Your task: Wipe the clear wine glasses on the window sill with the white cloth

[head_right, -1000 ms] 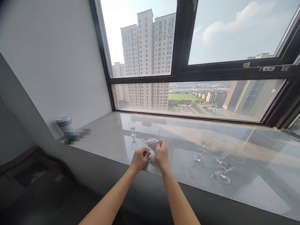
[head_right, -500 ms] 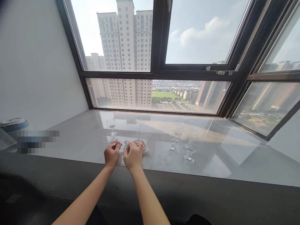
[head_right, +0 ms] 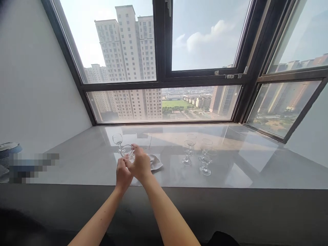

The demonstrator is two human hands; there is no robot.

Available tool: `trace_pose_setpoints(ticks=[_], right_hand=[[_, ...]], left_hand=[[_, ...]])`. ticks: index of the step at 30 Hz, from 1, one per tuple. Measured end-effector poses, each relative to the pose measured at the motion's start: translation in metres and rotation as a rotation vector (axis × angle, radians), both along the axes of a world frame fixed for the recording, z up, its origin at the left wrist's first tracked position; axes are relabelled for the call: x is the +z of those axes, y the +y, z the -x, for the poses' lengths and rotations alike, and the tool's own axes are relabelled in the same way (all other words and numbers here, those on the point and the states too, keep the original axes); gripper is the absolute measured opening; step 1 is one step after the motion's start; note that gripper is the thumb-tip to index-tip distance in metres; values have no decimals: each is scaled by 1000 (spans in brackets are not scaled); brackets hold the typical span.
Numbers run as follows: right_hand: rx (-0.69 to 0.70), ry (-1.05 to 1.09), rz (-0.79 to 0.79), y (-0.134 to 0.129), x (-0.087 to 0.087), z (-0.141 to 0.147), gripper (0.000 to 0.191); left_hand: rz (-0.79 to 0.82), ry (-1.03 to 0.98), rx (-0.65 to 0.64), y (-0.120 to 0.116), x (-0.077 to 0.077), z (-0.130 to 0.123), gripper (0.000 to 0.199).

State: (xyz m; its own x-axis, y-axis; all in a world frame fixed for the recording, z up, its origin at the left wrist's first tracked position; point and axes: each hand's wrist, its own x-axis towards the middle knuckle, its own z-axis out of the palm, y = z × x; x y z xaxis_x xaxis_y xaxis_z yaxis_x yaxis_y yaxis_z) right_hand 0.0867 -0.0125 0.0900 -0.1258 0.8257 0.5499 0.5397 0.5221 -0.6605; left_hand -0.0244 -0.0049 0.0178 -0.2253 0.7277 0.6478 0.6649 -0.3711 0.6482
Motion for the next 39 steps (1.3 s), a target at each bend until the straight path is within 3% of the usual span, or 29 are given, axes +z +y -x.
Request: trace_pose_setpoints(ticks=[4, 7, 11, 15, 20, 26, 29, 33, 36, 39], right_hand=[[-159, 292, -103, 19, 14, -31, 57], [-328, 407, -127, 40, 12, -61, 59], [-555, 320, -38, 62, -10, -94, 60], [-613, 283, 95, 69, -37, -110, 62], [-627, 271, 132, 73, -53, -112, 62], [-629, 254, 172, 83, -51, -115, 66], [-635, 252, 176, 86, -51, -112, 78], [-704, 197, 17, 71, -46, -97, 97], [-737, 142, -151, 50, -39, -78, 86], [-602, 133, -243, 31, -39, -58, 66]], left_hand=[[92, 94, -90, -6, 2, -5, 40], [149, 162, -129, -8, 2, -8, 34], [172, 175, -123, -8, 1, -9, 26], [185, 167, -97, -7, -2, -10, 14], [209, 181, -78, -9, 0, -11, 6], [223, 183, -70, -12, 2, -11, 7], [215, 178, -68, -10, 0, -11, 6], [207, 178, -65, -9, -1, -11, 6], [203, 185, -69, -9, -1, -10, 6], [205, 191, -67, -9, -1, -10, 7]])
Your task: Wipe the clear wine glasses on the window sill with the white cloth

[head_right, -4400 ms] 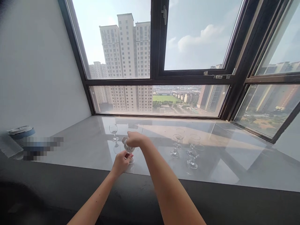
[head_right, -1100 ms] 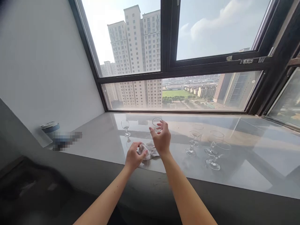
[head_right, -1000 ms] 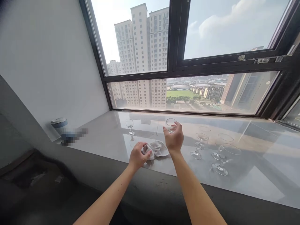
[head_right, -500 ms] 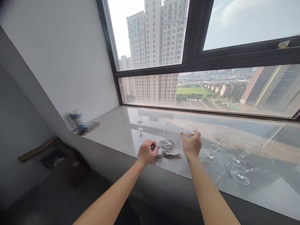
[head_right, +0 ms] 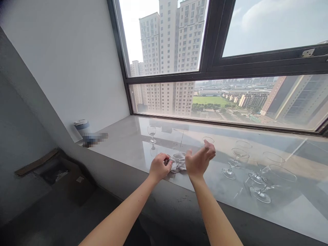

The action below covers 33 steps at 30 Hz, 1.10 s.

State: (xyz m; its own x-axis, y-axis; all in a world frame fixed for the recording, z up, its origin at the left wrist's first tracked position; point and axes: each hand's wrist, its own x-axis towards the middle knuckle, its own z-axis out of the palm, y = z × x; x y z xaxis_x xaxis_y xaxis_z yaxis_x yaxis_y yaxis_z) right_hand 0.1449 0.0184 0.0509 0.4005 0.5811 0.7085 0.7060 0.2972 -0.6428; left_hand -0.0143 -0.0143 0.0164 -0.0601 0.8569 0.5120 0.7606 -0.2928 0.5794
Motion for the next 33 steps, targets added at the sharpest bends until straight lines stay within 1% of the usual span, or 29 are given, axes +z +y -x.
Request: trace_pose_setpoints(ticks=[2, 4, 5, 6, 7, 9, 11, 16, 23, 33], right_hand=[[235, -31, 60, -8, -9, 11, 49], [497, -105, 184, -12, -22, 19, 38], [588, -163, 244, -13, -29, 22, 34], [642, -219, 292, -14, -35, 24, 32], [660, -264, 327, -14, -40, 25, 31], [639, -298, 365, -14, -44, 25, 30], [621, -280, 374, -14, -44, 25, 30], [621, -278, 363, -17, -40, 23, 29], [608, -281, 364, -18, -41, 24, 27], [597, -287, 358, -18, -42, 24, 26]], left_hand=[[-2, 7, 1, 1, 0, 0, 7], [-3, 16, 2, 1, -1, 0, 7], [-2, 22, 3, 2, -1, 0, 5], [0, 26, 3, 2, -1, 0, 4], [1, 28, 0, 2, -2, 0, 3], [6, 28, -10, 2, -2, 1, 4], [12, 25, -19, 2, -2, 1, 6], [14, 21, -18, 0, -1, 1, 8], [-5, 34, -11, 1, -2, 1, 8], [14, 40, -13, -2, 2, 1, 11]])
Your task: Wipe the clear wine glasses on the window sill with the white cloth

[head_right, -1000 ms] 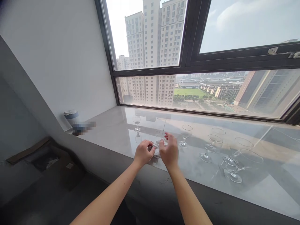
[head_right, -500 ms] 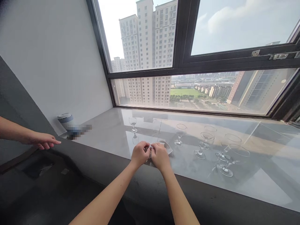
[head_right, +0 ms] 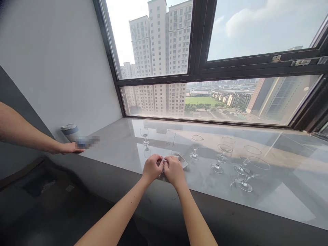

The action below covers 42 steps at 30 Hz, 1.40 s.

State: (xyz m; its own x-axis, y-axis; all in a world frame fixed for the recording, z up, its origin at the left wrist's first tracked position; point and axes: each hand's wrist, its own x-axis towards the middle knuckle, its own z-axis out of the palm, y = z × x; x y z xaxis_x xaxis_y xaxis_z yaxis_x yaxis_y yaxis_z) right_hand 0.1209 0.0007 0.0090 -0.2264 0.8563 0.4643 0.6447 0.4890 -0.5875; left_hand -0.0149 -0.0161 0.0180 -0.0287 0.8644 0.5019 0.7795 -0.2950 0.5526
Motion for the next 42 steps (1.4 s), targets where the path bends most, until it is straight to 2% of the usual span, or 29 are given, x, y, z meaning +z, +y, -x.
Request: trace_pose_setpoints(ticks=[42], right_hand=[[0, -10, -11, -1, 1, 1, 25]], left_hand=[[18, -4, 6, 0, 2, -1, 9]])
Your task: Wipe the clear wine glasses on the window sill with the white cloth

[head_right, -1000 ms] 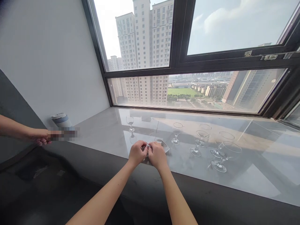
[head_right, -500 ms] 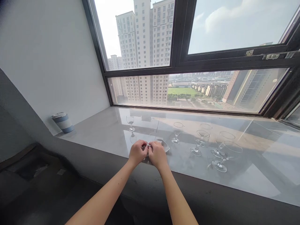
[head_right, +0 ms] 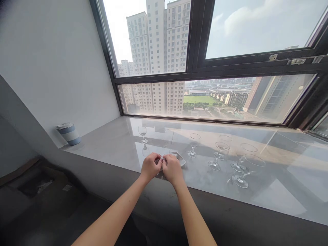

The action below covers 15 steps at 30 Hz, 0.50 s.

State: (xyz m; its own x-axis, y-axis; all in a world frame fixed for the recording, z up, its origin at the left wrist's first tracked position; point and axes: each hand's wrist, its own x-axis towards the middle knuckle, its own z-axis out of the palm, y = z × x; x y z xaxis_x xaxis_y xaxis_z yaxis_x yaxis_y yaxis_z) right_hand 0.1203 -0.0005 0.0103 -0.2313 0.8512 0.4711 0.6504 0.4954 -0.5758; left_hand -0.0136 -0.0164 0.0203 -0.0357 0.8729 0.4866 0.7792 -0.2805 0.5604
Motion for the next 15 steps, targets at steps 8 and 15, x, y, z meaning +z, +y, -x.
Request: trace_pose_setpoints(ticks=[8, 15], right_hand=[[0, 3, -1, 0, -2, 0, 25], [2, -5, -5, 0, -1, -1, 25]], left_hand=[[-7, 6, -2, 1, 0, 0, 8], [-6, 7, 0, 1, -2, 1, 8]])
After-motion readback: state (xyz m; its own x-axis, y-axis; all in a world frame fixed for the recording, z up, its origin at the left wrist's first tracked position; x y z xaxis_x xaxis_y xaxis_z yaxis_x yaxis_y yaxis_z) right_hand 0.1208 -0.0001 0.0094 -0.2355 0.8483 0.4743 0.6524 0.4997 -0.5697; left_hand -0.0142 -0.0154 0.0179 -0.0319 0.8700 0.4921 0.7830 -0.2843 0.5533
